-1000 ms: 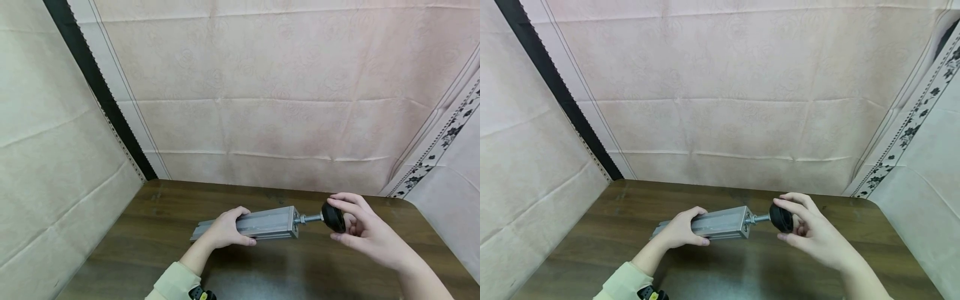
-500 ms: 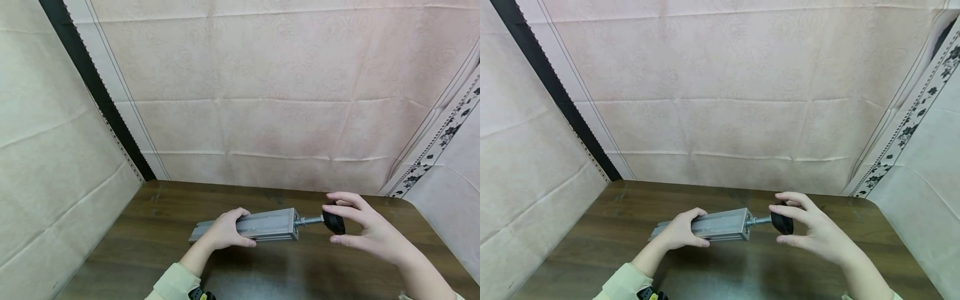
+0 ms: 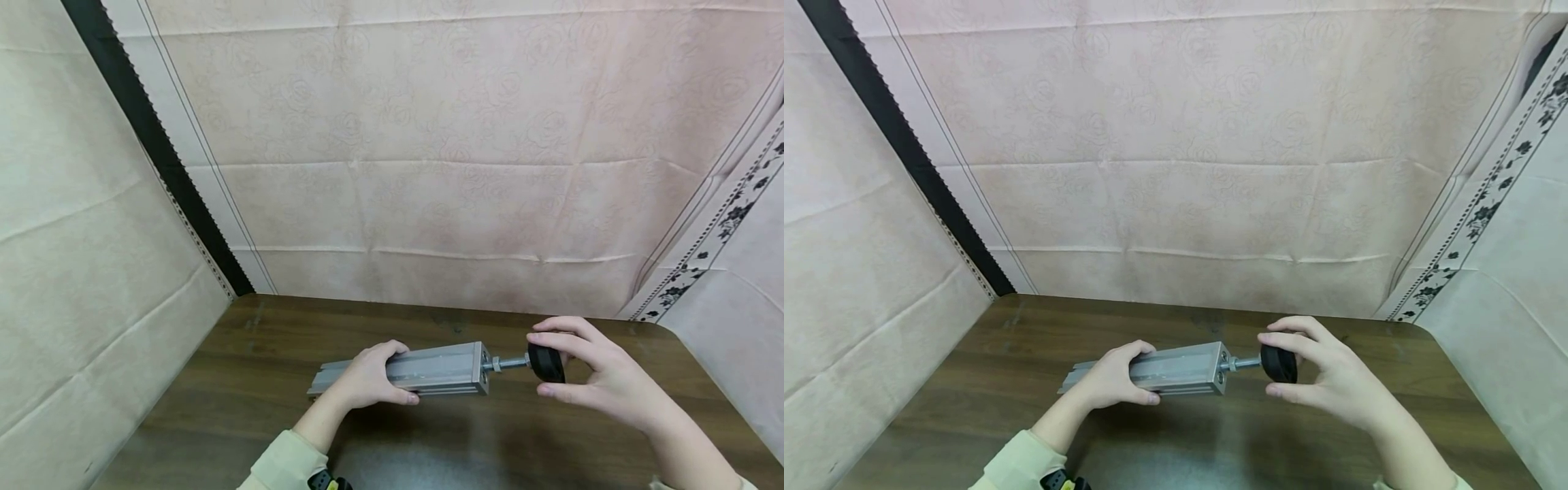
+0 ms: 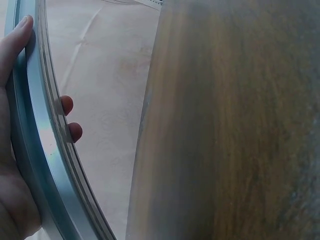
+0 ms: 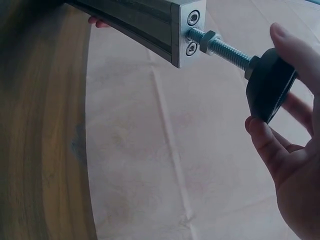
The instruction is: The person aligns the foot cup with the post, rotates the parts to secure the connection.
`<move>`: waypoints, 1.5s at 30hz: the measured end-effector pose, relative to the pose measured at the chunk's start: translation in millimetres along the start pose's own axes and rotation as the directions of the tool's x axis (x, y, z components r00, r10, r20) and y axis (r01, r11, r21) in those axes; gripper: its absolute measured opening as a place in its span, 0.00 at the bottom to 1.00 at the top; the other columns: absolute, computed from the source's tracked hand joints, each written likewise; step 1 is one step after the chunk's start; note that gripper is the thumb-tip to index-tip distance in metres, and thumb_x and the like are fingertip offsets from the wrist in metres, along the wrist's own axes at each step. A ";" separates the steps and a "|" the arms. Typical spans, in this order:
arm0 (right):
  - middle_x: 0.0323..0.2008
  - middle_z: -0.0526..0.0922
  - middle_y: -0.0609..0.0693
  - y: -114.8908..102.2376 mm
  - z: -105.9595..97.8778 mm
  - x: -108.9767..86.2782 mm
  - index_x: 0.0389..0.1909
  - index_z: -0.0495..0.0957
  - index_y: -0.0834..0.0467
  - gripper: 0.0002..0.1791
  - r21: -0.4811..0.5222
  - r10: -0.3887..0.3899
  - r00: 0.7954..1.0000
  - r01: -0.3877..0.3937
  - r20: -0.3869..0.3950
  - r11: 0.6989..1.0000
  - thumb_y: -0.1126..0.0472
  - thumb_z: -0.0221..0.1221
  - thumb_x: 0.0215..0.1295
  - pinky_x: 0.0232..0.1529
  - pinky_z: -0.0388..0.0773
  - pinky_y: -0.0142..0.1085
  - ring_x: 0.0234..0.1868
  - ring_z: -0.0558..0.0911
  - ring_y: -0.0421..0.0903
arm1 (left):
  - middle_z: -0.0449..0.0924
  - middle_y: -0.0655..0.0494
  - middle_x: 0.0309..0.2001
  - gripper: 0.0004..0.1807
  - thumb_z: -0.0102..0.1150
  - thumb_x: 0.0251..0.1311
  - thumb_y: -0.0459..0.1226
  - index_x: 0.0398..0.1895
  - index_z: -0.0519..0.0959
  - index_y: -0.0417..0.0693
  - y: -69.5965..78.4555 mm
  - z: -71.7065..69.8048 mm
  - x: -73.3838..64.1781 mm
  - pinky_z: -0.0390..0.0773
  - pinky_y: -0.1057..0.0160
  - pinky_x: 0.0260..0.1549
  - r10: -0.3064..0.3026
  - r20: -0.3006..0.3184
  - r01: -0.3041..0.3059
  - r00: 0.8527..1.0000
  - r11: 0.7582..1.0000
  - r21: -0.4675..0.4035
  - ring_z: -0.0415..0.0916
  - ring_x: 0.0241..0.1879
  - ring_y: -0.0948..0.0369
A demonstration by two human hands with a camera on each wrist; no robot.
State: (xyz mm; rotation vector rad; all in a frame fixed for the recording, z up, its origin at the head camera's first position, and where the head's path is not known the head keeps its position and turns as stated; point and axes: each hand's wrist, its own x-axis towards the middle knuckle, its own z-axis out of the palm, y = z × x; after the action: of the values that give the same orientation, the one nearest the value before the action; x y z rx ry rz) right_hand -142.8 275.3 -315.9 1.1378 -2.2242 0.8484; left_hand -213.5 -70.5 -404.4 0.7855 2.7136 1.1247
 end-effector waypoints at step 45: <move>0.48 0.72 0.38 -30.2 -0.6 -4.4 0.65 0.63 0.53 0.41 0.090 0.400 0.915 -0.404 0.052 0.911 0.69 0.69 0.49 0.24 0.73 0.31 0.26 0.79 0.38 | 0.75 0.61 0.50 0.41 0.72 0.35 0.60 0.55 0.72 0.54 0.9 0.7 -1.5 0.71 0.55 0.45 0.013 0.000 -0.013 1.000 1.000 0.005 0.71 0.44 0.62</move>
State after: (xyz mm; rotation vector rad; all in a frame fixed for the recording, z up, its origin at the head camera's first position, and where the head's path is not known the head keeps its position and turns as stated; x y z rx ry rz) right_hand -115.1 264.3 -309.3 0.7417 -2.5130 1.1204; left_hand -211.6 -70.2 -404.5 0.8050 2.7158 1.1211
